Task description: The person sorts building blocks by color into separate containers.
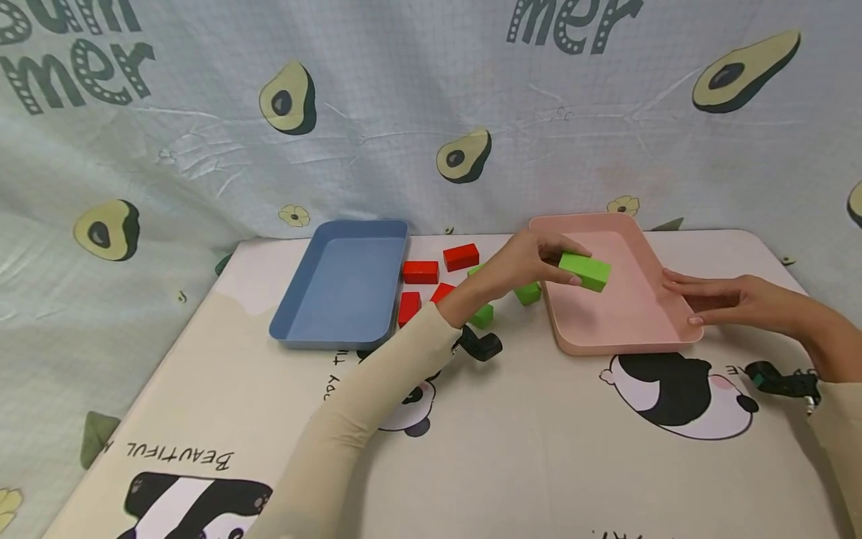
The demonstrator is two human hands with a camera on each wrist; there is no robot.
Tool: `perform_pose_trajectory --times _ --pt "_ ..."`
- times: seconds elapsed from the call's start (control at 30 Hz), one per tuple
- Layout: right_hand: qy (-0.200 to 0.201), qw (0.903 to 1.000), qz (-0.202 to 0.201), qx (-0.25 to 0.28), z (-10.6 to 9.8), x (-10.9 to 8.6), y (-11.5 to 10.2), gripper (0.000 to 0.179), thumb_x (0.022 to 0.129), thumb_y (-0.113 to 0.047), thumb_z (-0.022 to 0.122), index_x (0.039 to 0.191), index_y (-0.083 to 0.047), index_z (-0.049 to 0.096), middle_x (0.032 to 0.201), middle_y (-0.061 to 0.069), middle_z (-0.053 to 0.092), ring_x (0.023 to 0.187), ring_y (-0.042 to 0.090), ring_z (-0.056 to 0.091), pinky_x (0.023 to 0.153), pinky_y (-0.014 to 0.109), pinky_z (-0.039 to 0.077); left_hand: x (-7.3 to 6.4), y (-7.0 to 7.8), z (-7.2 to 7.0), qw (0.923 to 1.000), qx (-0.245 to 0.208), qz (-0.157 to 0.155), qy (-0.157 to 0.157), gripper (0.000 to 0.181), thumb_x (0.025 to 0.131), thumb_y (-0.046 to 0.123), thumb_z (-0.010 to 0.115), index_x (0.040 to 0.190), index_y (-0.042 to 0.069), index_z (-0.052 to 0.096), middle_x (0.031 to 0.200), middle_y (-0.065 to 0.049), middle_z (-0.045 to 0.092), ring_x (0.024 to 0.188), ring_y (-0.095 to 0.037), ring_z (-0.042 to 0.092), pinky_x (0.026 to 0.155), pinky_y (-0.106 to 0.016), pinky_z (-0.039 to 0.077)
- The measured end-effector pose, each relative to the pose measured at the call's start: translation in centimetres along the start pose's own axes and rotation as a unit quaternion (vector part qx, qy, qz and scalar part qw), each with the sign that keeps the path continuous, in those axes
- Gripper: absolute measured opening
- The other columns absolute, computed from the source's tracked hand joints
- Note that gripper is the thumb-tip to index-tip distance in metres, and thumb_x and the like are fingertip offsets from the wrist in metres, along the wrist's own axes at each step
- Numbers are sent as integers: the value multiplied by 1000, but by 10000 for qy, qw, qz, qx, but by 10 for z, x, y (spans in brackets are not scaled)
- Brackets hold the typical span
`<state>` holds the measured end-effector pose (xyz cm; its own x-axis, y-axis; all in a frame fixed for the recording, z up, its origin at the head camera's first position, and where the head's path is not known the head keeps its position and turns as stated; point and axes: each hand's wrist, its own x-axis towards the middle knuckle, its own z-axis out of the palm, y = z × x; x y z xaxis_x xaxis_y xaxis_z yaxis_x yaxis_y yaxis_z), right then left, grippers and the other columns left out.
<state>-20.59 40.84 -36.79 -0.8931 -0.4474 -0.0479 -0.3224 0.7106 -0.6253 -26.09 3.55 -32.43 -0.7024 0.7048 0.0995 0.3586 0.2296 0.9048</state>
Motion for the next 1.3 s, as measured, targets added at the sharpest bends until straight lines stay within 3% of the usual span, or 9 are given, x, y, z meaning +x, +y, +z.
perform_pose_trajectory --times 0.23,0.57,0.93,1.3 --pt "-46 10000 -19 47 0 0 -1 62 90 -14 78 148 -16 56 149 -37 37 127 -28 31 85 1 39 8 -1 2 9998 -173 52 -62 41 85 8 83 126 8 73 111 0 72 93 -13 63 78 -20 52" --pt "-89 9999 43 32 -1 0 -2 62 91 -15 77 149 -17 55 150 -35 36 127 -28 30 85 2 38 18 -1 5 9994 -298 115 -113 40 84 2 83 123 3 73 109 -3 73 90 -15 65 84 -21 55" --pt "-173 9998 69 101 -1 2 -1 61 91 -15 77 149 -16 55 149 -37 35 127 -29 28 85 2 38 25 -2 2 9998 100 -75 -182 40 82 6 85 121 7 75 107 0 75 87 -13 63 74 -19 52" --pt "-125 9998 49 139 -3 1 0 61 91 -14 77 148 -16 55 150 -36 37 128 -28 29 85 1 36 29 -11 1 9990 -279 -109 -328 39 82 2 84 120 3 75 108 -3 76 92 -15 67 81 -21 55"
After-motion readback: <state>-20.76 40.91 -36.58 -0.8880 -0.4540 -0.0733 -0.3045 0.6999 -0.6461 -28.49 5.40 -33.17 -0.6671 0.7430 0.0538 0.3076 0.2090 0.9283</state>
